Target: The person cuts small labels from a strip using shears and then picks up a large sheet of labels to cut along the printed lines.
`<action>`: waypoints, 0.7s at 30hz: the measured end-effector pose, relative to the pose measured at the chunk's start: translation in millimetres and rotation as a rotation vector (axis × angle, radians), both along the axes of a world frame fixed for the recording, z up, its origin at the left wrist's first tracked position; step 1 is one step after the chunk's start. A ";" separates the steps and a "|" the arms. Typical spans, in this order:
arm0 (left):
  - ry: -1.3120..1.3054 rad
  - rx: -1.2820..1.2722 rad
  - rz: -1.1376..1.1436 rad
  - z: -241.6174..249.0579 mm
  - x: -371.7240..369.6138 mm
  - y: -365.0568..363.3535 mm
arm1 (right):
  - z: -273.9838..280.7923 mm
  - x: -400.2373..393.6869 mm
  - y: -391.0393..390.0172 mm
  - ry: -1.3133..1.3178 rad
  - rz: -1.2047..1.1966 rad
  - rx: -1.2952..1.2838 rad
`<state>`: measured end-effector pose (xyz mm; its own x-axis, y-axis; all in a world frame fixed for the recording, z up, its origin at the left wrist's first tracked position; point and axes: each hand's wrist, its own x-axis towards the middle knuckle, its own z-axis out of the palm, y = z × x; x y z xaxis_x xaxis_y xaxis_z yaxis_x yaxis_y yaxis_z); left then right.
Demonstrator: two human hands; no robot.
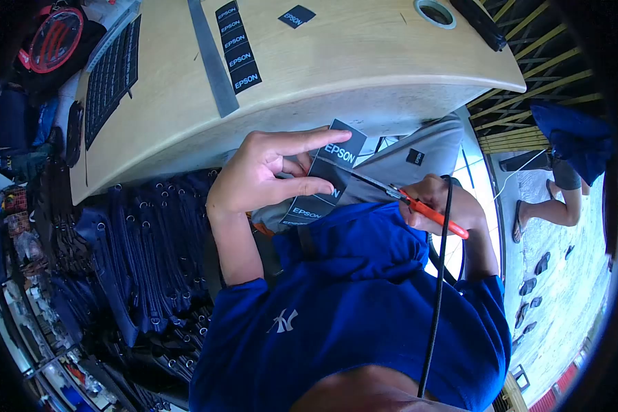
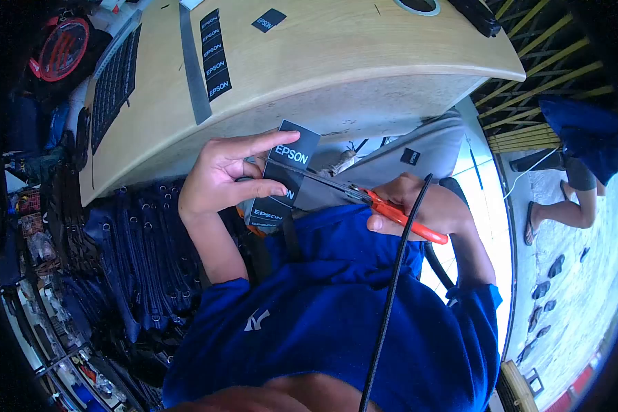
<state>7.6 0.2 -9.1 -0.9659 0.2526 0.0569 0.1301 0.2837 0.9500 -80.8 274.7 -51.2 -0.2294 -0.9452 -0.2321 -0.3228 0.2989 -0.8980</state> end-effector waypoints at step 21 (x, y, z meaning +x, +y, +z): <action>-0.015 -0.001 0.185 6.8 -34.9 -30.9 | -10.0 6.0 0.0 0.064 -0.142 0.090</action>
<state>-27.3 -30.8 -2.4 -0.9966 0.0701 0.0424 0.0617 0.3023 0.9512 -74.8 274.6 -61.1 -0.3761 -0.8785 -0.2945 -0.3276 0.4234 -0.8446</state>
